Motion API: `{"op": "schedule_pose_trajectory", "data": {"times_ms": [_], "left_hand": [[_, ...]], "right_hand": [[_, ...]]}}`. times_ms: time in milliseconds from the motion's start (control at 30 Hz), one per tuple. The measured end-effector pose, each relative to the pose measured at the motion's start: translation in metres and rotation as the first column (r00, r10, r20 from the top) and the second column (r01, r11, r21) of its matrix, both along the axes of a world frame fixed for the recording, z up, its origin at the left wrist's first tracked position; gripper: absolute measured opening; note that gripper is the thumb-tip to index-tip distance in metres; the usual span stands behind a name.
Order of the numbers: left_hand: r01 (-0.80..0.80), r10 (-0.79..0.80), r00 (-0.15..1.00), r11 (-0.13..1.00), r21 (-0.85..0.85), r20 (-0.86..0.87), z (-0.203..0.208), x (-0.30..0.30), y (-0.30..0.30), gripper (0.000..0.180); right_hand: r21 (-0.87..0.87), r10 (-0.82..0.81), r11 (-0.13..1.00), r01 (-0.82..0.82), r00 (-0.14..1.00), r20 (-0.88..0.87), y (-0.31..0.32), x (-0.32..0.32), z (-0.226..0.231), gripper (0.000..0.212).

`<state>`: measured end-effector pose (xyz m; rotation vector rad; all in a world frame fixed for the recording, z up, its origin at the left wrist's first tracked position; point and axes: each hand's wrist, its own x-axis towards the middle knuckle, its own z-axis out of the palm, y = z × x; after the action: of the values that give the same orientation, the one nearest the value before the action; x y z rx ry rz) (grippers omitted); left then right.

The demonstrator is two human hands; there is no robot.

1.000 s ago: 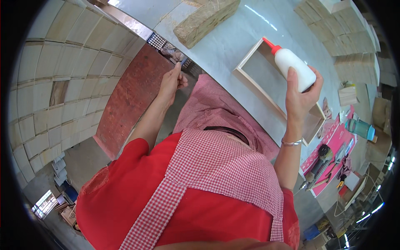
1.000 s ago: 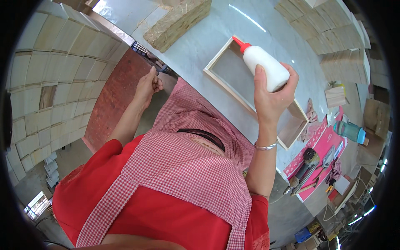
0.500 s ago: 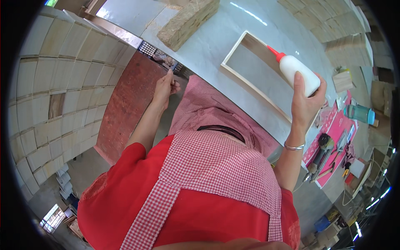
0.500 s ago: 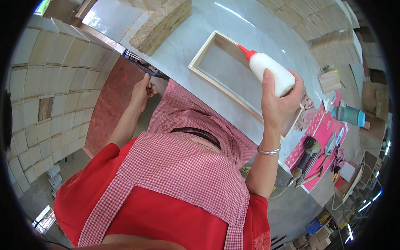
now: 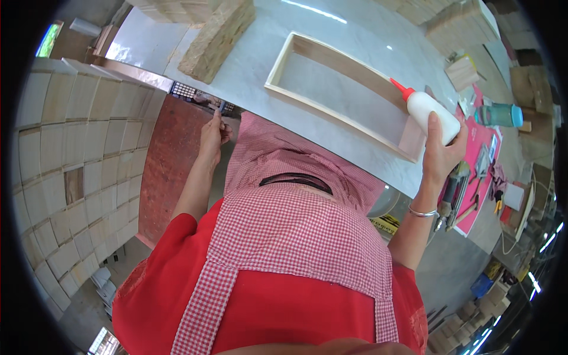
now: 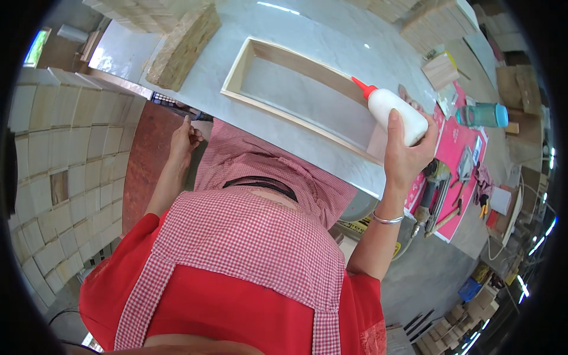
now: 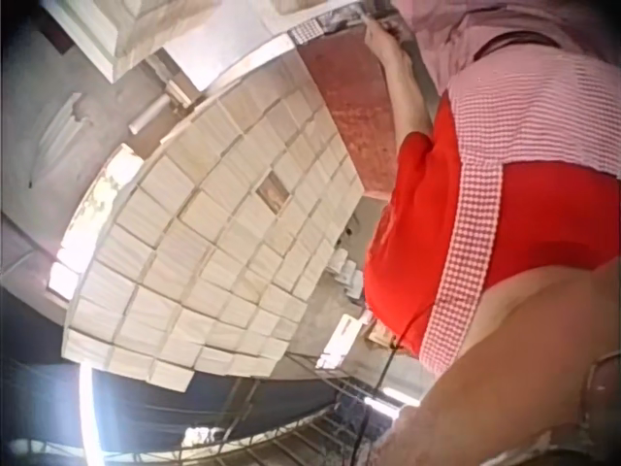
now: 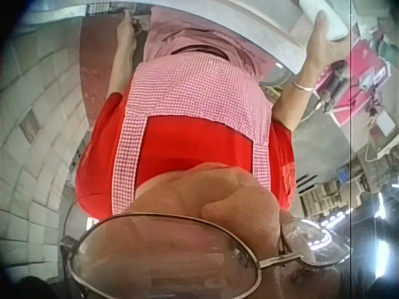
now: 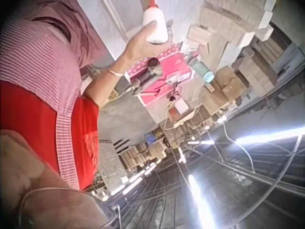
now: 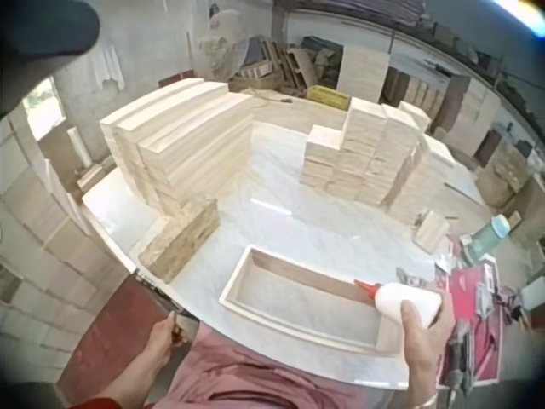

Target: Assembling wooden box components by applying glue and securing them with a pneumatic stapler.

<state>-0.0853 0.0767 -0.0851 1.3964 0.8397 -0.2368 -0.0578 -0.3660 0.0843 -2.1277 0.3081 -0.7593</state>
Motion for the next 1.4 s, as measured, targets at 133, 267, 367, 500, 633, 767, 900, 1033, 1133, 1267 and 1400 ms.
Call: {"op": "schedule_pose_trajectory", "data": {"times_ms": [133,267,367,500,633,767,900,1033,1133,1267,1400], "left_hand": [[-0.002,0.002,1.000,1.000,0.026,-0.011,0.000,-0.001,-0.002,0.043],[0.033,-0.033,0.999,0.999,0.018,0.003,-0.006,-0.001,-0.002,0.044],[0.025,-0.025,1.000,0.999,0.021,0.000,-0.010,-0.001,-0.001,0.044],[0.025,-0.023,0.999,0.999,0.047,-0.037,-0.016,-0.002,0.001,0.044],[0.032,-0.030,0.999,0.998,0.061,-0.043,-0.016,-0.003,0.000,0.044],[0.023,-0.018,0.997,0.998,0.063,-0.078,-0.019,-0.002,-0.002,0.043],[0.026,-0.022,0.997,0.998,0.051,-0.074,-0.022,-0.002,-0.001,0.043],[0.034,-0.030,0.997,0.998,0.051,-0.076,-0.027,-0.002,0.002,0.045],[0.038,-0.032,0.995,0.998,0.051,-0.096,-0.030,-0.004,0.004,0.045],[0.037,-0.032,0.993,0.998,0.047,-0.116,-0.034,-0.002,0.004,0.045],[0.020,-0.013,0.990,0.999,0.050,-0.137,-0.038,-0.002,0.006,0.045]], "right_hand": [[-0.042,-0.068,0.997,0.066,0.997,-0.044,-0.014,-0.015,0.009,0.042],[-0.054,-0.110,0.993,0.108,0.993,-0.043,-0.033,-0.028,0.010,0.041],[-0.090,-0.143,0.986,0.139,0.989,-0.047,-0.053,-0.036,0.006,0.040],[-0.101,-0.179,0.979,0.175,0.983,-0.038,-0.068,-0.044,0.006,0.040],[-0.073,-0.206,0.976,0.204,0.978,-0.033,-0.072,-0.049,0.009,0.041],[-0.093,-0.205,0.975,0.200,0.978,-0.045,-0.077,-0.057,0.010,0.041],[-0.097,-0.211,0.974,0.203,0.974,-0.079,-0.072,-0.067,0.019,0.041],[-0.101,-0.210,0.975,0.198,0.969,-0.128,-0.063,-0.083,0.030,0.040],[-0.092,-0.205,0.977,0.192,0.965,-0.166,-0.060,-0.098,0.035,0.040],[-0.073,-0.189,0.981,0.177,0.961,-0.201,-0.055,-0.116,0.040,0.041],[-0.064,-0.151,0.988,0.140,0.962,-0.228,-0.050,-0.126,0.046,0.041]]}}
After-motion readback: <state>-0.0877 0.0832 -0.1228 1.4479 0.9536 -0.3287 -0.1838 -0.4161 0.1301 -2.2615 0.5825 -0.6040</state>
